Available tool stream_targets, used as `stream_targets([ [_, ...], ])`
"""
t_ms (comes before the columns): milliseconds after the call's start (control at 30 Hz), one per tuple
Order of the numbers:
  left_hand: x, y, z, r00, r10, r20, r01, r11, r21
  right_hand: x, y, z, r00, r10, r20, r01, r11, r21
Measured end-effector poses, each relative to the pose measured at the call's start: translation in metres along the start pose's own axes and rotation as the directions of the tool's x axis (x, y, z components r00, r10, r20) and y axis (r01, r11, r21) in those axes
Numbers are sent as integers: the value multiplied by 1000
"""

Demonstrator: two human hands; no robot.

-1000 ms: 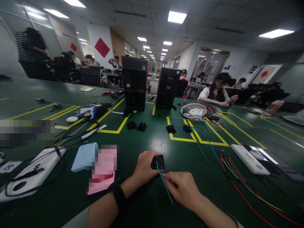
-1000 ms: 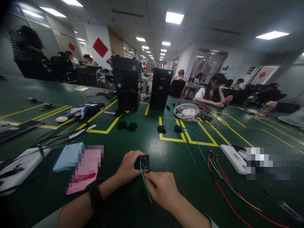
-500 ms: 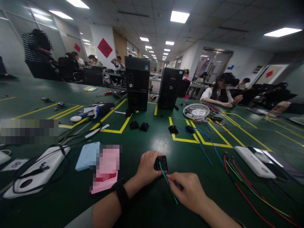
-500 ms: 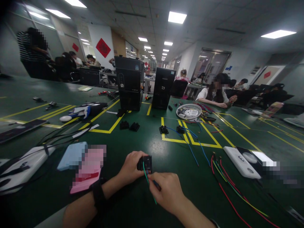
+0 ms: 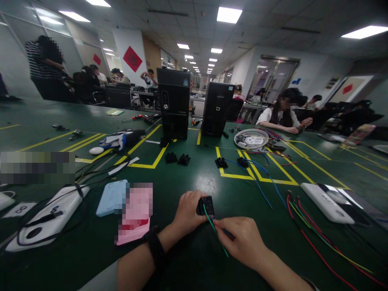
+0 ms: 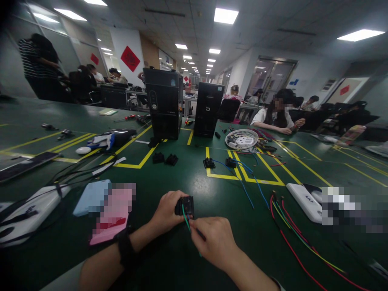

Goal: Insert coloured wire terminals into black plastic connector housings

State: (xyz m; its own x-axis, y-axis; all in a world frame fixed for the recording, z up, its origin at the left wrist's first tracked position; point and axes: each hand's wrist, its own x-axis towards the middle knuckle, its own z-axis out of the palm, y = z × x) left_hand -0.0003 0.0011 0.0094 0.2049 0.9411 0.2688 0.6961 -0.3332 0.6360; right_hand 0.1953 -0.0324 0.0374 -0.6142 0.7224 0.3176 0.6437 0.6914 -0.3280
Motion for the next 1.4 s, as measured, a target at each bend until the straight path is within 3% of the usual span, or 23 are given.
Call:
stream_targets([
  [167,0,-1,0,1000,15,0,-15,1000,-4,0,-1,0,999,-6,-39,6,1000,16],
  [367,0,-3,-1,1000,14,3,-14,1000,-27,4,-1,1,992,112,49,-113,994,9],
  [633,0,-3,1,1000,1,-3,-1,1000,-4,2,-2,-1,989,61,131,-58,998,-24],
  [833,0,-3,0,1000,7,-2,-7,1000,-16,4,-3,-6,990,37,134,-31,998,-51],
  [1200,1,-3,0,1000,-2,2,2,1000,-11,3,-2,7,989,96,111,-99,995,21],
  [1400,0,-2,-1,1000,24,4,-24,1000,-5,4,-6,-1,993,77,92,-81,996,44],
])
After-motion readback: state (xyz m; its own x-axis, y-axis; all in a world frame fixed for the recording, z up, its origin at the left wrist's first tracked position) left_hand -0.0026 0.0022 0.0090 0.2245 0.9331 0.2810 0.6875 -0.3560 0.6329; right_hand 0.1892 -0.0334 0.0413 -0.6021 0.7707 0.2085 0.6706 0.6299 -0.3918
